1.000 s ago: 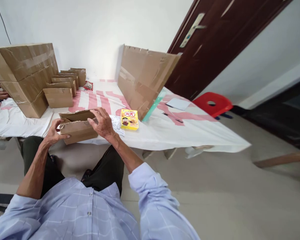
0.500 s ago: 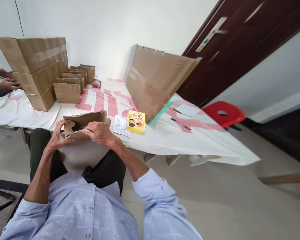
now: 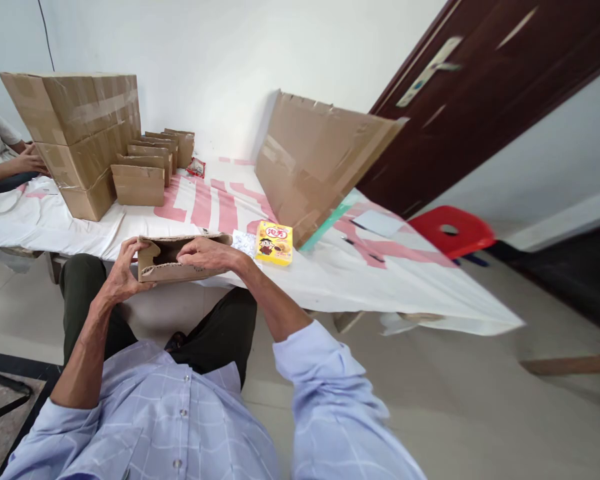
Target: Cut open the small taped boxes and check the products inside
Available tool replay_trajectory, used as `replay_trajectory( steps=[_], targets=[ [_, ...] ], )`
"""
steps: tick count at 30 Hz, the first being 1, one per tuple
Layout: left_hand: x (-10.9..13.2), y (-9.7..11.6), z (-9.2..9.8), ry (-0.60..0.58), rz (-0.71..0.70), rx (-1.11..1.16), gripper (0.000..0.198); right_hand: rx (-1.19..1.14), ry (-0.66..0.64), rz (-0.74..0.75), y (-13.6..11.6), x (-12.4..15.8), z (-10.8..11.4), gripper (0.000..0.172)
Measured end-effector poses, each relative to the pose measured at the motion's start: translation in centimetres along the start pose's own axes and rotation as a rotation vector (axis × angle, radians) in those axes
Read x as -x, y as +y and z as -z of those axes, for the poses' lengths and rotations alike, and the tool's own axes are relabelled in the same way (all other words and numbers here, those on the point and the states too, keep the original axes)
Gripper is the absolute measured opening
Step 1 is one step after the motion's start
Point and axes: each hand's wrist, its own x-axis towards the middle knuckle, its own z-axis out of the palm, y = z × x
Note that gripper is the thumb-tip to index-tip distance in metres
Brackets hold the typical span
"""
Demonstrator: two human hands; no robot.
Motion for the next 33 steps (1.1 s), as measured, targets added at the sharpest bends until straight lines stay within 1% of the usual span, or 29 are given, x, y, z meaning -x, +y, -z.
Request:
replay_trajectory(
  steps=[2, 4, 8, 10, 12, 15, 16, 17, 19, 20, 21, 24, 26, 28, 30, 32, 33],
  targets=[
    [-0.1, 0.4, 0.0, -0.01, 0.002, -0.002, 0.092, -0.02, -0.044, -0.031, 0.2, 0.0, 0.2, 0.03],
    [-0.1, 0.7, 0.0, -0.011, 0.01, 0.005, 0.09, -0.027, -0.046, -0.04, 0.4, 0.2, 0.1, 0.035],
    [0.0, 1.3, 0.1, 0.014, 0.022, 0.02, 0.085, -0.014, -0.07, -0.005, 0.3, 1.3, -1.6, 0.041],
    [0.0, 1.5, 0.1, 0.021, 0.019, 0.015, 0.082, 0.08, -0.066, -0.014, 0.0, 2.1, -2.9, 0.046],
    [0.0, 1.7, 0.2, 0.022, 0.017, 0.002, 0.08, 0.217, -0.023, -0.025, -0.3, 2.9, -4.1, 0.053],
    [-0.1, 1.8, 0.2, 0.032, 0.016, -0.009, 0.083, 0.339, 0.031, 0.036, -0.6, 3.6, -5.4, 0.065],
    [-0.1, 1.8, 0.2, 0.042, 0.015, -0.006, 0.085, 0.346, 0.047, 0.069, -0.7, 3.6, -5.6, 0.062],
    [-0.1, 1.8, 0.3, 0.055, 0.015, 0.002, 0.087, 0.345, 0.067, 0.095, -0.7, 3.6, -5.7, 0.054],
    [-0.2, 1.8, 0.4, 0.075, 0.025, 0.032, 0.089, 0.319, 0.138, 0.104, -0.7, 3.5, -5.5, 0.029],
    [-0.1, 1.7, 0.6, 0.079, 0.038, 0.052, 0.091, 0.293, 0.19, 0.095, -0.8, 3.5, -5.3, 0.024],
    [-0.1, 1.6, 0.8, 0.079, 0.058, 0.074, 0.094, 0.259, 0.25, 0.082, -0.9, 3.6, -5.0, 0.024],
    [0.2, 1.0, 1.4, 0.09, 0.151, 0.167, 0.108, 0.115, 0.42, 0.027, -1.4, 4.0, -4.1, 0.031],
    [0.6, 0.5, 1.7, 0.133, 0.218, 0.257, 0.119, -0.018, 0.504, -0.024, -1.8, 4.2, -4.0, 0.037],
    [1.2, 0.2, 1.7, 0.175, 0.258, 0.358, 0.125, -0.2, 0.572, -0.061, -2.3, 4.3, -4.2, 0.041],
    [1.9, 0.3, 1.3, 0.181, 0.266, 0.463, 0.121, -0.408, 0.597, -0.075, -2.9, 4.4, -4.6, 0.044],
    [2.8, 0.6, 0.7, 0.176, 0.28, 0.553, 0.111, -0.558, 0.564, -0.106, -3.3, 4.5, -5.2, 0.047],
    [3.3, 0.8, 0.5, 0.18, 0.298, 0.584, 0.107, -0.594, 0.538, -0.129, -3.5, 4.7, -5.5, 0.048]
  ],
)
